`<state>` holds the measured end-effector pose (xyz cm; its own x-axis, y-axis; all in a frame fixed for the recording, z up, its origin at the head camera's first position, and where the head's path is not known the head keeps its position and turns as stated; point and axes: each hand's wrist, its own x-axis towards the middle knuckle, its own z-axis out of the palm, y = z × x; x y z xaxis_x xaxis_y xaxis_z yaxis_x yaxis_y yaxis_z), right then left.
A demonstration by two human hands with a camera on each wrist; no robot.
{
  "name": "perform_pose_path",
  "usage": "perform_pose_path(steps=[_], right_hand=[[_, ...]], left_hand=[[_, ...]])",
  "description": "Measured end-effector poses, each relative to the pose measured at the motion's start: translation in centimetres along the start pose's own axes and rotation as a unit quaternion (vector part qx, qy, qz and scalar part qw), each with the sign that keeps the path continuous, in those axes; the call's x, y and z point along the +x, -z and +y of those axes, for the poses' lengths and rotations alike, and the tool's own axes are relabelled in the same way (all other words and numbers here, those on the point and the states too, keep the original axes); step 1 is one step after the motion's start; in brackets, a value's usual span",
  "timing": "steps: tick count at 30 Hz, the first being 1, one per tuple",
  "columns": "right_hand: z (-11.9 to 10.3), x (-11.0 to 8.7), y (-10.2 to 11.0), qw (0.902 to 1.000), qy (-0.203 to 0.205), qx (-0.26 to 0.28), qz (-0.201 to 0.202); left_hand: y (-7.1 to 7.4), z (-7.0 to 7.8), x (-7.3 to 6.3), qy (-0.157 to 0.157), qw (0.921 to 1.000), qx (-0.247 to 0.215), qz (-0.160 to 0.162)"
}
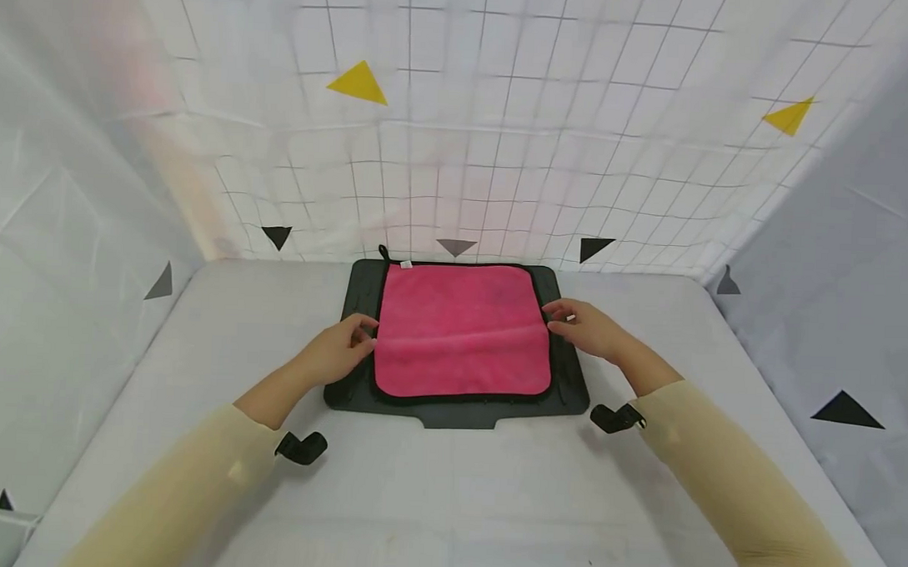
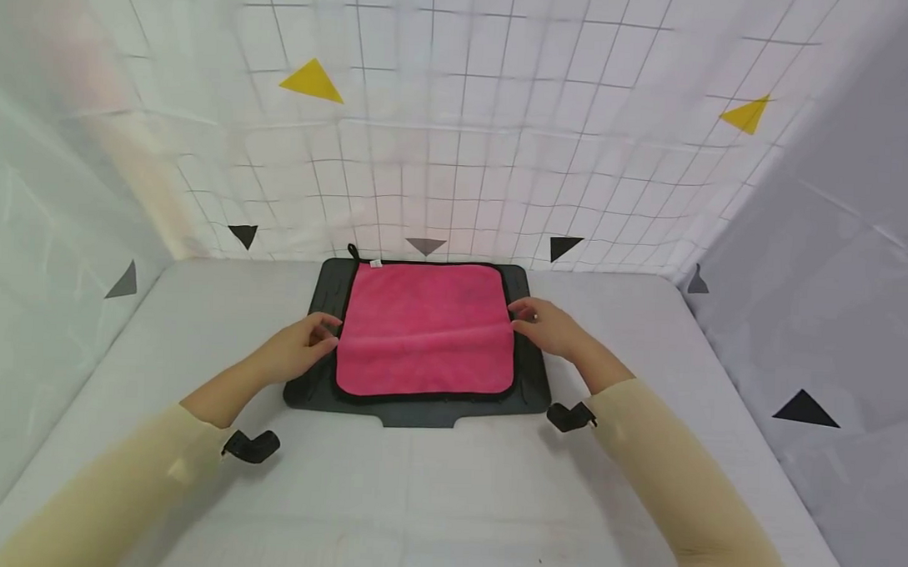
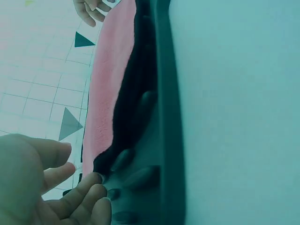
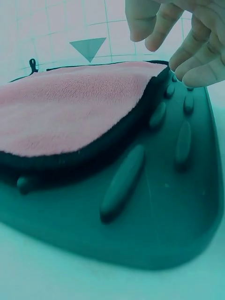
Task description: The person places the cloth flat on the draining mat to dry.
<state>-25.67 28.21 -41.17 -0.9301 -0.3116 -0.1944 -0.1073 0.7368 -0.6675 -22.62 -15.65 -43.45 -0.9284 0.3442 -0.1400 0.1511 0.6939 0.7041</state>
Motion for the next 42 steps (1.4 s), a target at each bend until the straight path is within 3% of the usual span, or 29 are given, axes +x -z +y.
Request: perform_pose_path(steps=[14,21,26,30,42], right_hand=[[1.0,-2.2,-0.9,0.9996,-0.014,0.021,-0.012],[1.3,-2.9,-2.1,0.9992,-0.008,0.035,-0.02],[1.4,-3.1,-2.6,0.9991,0.002,0.041,-0.013],[1.2,-3.3,-2.8,0.9983,0.011,0.056,-0.012],[1.4,-4.0,-3.6,0.9912,0.032,0.114,-0.059]], left_hand=[[-0.8,-0.1,-2.2,-0.01,0.9999,-0.003,0.012],[-1.6,0.3,-2.6,-0.036,0.9991,0.016,0.017],[-2.1,0.5,-2.8,-0.047,0.9986,0.004,0.025],[-2.4,0.6,-3.0,-0.05,0.9984,-0.017,0.02],[-2.9,0.9,-3.2,-0.067,0.9965,-0.046,-0.018]])
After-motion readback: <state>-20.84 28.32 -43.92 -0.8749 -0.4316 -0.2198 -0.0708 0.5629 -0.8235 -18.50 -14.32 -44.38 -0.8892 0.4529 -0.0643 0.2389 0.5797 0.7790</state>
